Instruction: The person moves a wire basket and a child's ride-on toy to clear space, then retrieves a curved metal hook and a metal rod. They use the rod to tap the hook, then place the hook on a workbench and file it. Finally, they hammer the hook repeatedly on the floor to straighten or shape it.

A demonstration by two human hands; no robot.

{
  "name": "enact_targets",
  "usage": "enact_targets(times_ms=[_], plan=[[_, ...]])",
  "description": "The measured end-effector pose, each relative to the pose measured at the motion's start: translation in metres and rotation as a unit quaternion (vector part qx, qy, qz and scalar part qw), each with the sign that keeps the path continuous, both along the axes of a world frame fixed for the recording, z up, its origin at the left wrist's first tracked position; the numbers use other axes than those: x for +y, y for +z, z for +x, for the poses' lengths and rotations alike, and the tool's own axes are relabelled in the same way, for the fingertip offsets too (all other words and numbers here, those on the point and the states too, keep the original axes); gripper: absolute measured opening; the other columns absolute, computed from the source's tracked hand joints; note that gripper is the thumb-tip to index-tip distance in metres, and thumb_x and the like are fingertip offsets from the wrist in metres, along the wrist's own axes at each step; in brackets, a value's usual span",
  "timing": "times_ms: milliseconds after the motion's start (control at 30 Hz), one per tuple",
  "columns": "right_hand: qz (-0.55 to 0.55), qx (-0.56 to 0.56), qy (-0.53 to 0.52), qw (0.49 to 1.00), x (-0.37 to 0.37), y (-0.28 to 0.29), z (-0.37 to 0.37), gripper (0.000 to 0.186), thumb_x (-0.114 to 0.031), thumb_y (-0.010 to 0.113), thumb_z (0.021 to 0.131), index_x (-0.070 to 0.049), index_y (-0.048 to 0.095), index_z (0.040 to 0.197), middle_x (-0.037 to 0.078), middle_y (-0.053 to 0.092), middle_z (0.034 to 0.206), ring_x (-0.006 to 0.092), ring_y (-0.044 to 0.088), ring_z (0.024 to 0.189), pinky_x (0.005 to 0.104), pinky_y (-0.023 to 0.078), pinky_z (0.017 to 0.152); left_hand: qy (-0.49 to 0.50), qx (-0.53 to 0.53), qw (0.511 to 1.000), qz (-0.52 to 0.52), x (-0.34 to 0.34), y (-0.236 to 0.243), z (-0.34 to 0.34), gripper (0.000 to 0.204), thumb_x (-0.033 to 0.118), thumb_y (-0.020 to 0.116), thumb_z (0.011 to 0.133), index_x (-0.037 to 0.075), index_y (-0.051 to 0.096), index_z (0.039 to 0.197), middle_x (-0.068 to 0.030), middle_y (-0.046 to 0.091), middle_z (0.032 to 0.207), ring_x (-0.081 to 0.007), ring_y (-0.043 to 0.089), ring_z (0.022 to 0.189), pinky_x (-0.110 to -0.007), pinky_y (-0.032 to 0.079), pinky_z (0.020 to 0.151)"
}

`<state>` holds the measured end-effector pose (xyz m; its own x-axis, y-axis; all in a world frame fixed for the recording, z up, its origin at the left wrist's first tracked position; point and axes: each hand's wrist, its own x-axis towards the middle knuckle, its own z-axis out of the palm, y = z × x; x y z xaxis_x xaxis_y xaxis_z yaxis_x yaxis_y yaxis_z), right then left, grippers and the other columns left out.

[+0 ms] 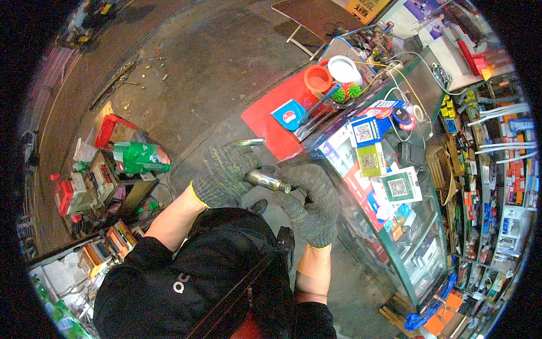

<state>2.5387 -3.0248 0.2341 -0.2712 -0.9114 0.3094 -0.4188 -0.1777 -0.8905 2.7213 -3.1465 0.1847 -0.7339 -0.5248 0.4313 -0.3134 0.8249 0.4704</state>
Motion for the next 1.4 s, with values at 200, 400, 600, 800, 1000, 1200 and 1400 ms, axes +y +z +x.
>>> enact_targets(times_ms=[200, 400, 600, 800, 1000, 1200, 1400], plan=[[0.066, -0.081, -0.045, 0.994, -0.001, -0.012, 0.003, 0.039, -0.012, 0.086, 0.069, -0.004, 0.072, 0.105, 0.007, 0.069, 0.102, 0.0201, 0.064, 0.088, 0.0326, 0.052, 0.078, 0.036, 0.003, 0.996, -0.080, -0.007, 0.002, -0.005, 0.012, 0.025, 0.071, 0.069, 0.016, 0.065, 0.074, -0.0063, 0.056, 0.067, -0.0268, 0.063, 0.066, -0.043, 0.053, 0.070], [0.035, -0.047, -0.024, 0.998, 0.001, -0.017, -0.001, 0.040, -0.011, 0.085, 0.072, -0.001, 0.070, 0.108, 0.010, 0.070, 0.106, 0.0214, 0.065, 0.095, 0.0351, 0.053, 0.083, 0.069, 0.019, 0.993, -0.096, -0.005, 0.000, -0.005, 0.012, 0.026, 0.071, 0.068, 0.017, 0.064, 0.071, -0.0058, 0.056, 0.067, -0.0272, 0.062, 0.064, -0.045, 0.046, 0.056], [0.002, 0.007, -0.024, 1.000, -0.001, -0.013, -0.002, 0.044, -0.014, 0.087, 0.067, -0.006, 0.073, 0.108, 0.011, 0.073, 0.101, 0.0279, 0.068, 0.094, 0.0384, 0.053, 0.082, 0.052, 0.032, 0.997, -0.047, 0.000, -0.009, -0.014, 0.018, 0.027, 0.077, 0.068, 0.016, 0.067, 0.077, -0.0081, 0.059, 0.073, -0.0291, 0.065, 0.073, -0.044, 0.049, 0.062], [0.027, 0.057, 0.002, 0.998, -0.014, 0.001, 0.012, 0.043, -0.006, 0.083, 0.073, -0.002, 0.070, 0.114, 0.010, 0.068, 0.105, 0.0194, 0.064, 0.093, 0.0321, 0.052, 0.083, 0.003, 0.137, 0.930, 0.340, 0.011, -0.041, -0.025, 0.027, 0.019, 0.083, 0.070, 0.008, 0.066, 0.087, -0.0143, 0.064, 0.082, -0.0359, 0.064, 0.080, -0.045, 0.050, 0.070], [0.034, 0.057, 0.006, 0.998, -0.020, 0.005, 0.014, 0.044, -0.003, 0.083, 0.072, -0.002, 0.069, 0.114, 0.013, 0.066, 0.110, 0.0227, 0.065, 0.097, 0.0341, 0.053, 0.084, -0.007, 0.143, 0.903, 0.406, 0.017, -0.061, -0.030, 0.033, 0.019, 0.083, 0.072, 0.006, 0.070, 0.099, -0.0158, 0.068, 0.085, -0.0321, 0.065, 0.077, -0.041, 0.051, 0.069], [0.035, 0.112, 0.024, 0.993, -0.023, -0.006, 0.011, 0.045, -0.006, 0.084, 0.072, -0.004, 0.070, 0.115, 0.015, 0.067, 0.111, 0.0255, 0.067, 0.100, 0.0344, 0.054, 0.085, 0.022, 0.118, 0.951, 0.284, 0.023, -0.058, -0.028, 0.037, 0.026, 0.082, 0.076, 0.007, 0.070, 0.106, -0.0167, 0.069, 0.091, -0.0320, 0.065, 0.082, -0.043, 0.051, 0.075], [0.110, -0.062, 0.029, 0.992, -0.024, -0.010, 0.013, 0.035, -0.004, 0.079, 0.080, 0.000, 0.069, 0.113, 0.009, 0.071, 0.103, 0.0171, 0.066, 0.092, 0.0325, 0.054, 0.081, 0.007, 0.003, 0.898, 0.440, 0.025, -0.038, -0.018, 0.049, 0.030, 0.082, 0.079, 0.005, 0.065, 0.118, -0.0131, 0.067, 0.116, -0.0277, 0.061, 0.110, -0.042, 0.048, 0.097]])
